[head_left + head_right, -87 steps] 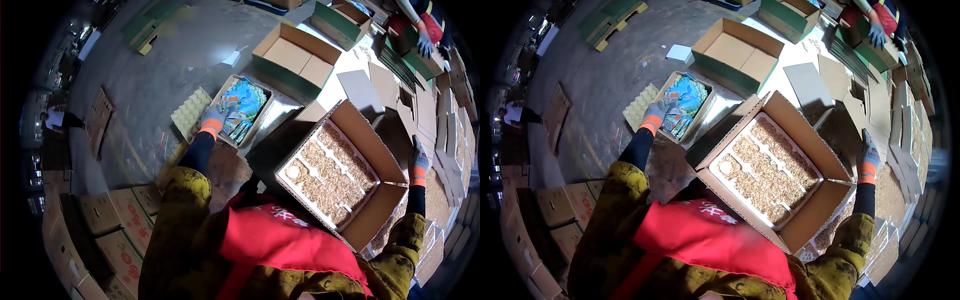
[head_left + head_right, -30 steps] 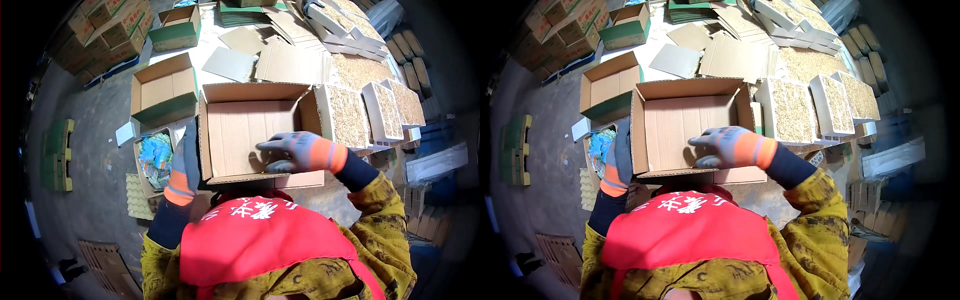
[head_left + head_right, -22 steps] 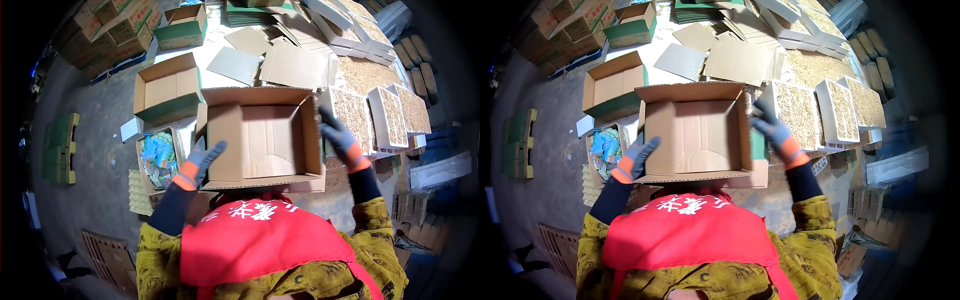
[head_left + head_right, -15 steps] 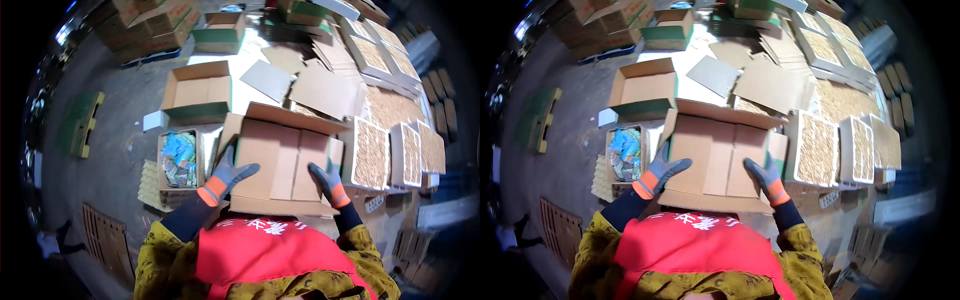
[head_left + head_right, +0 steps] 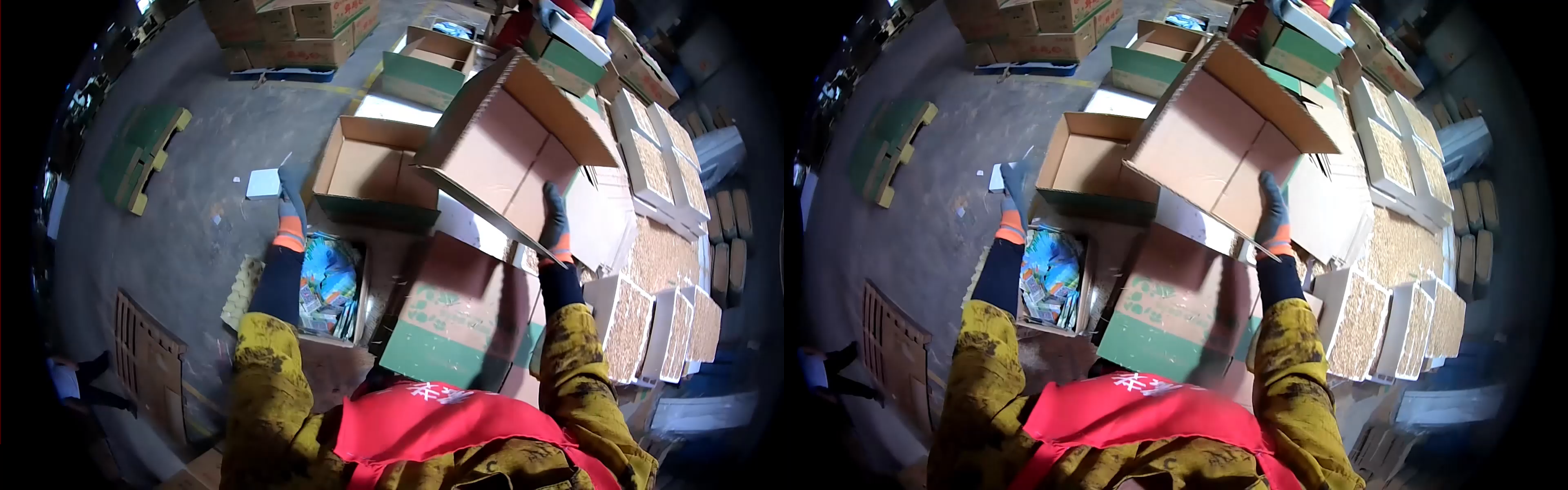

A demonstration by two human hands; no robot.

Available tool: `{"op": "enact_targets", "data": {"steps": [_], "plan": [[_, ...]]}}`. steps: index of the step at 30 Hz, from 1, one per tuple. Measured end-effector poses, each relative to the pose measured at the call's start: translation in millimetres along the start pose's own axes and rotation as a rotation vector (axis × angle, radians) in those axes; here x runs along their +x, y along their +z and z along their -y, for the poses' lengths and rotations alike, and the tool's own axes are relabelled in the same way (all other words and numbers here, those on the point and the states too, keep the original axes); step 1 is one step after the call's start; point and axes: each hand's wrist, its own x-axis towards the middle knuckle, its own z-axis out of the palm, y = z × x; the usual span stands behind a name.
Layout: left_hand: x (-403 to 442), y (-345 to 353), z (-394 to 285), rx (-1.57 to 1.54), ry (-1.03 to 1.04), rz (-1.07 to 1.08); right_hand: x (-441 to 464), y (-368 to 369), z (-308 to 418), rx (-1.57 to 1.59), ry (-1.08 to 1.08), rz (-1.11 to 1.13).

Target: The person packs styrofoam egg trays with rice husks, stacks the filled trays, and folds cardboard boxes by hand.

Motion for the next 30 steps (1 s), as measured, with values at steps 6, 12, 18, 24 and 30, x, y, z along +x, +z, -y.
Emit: {"op": "enact_targets", "data": {"steps": [6, 12, 18, 24, 30], "plan": [[-23.0, 52.2, -11.5, 0.005, 0.004, 0.138, 25.9, 82.4, -87.1, -0.207, 0.215, 0.206], [-15.7, 59.8, -15.2, 0.139, 0.023, 0.128, 39.5, 118.1, -153.5, -0.087, 0.268, 0.26], [-8.3, 55.6, -15.1, 0.271, 0.124, 0.101, 24.1, 110.1, -118.9, -0.331, 0.229, 0.501], [-127.3, 51.1, -93.8, 0.003, 0.31, -0.206, -89.8, 19.7, -4.4, -0.675, -0.121, 0.225], [-300.9, 126.5, -60.2, 0.488, 0.242, 0.375, -216.2, -159.8, 50.9, -1.232, -0.242, -0.393]]}}
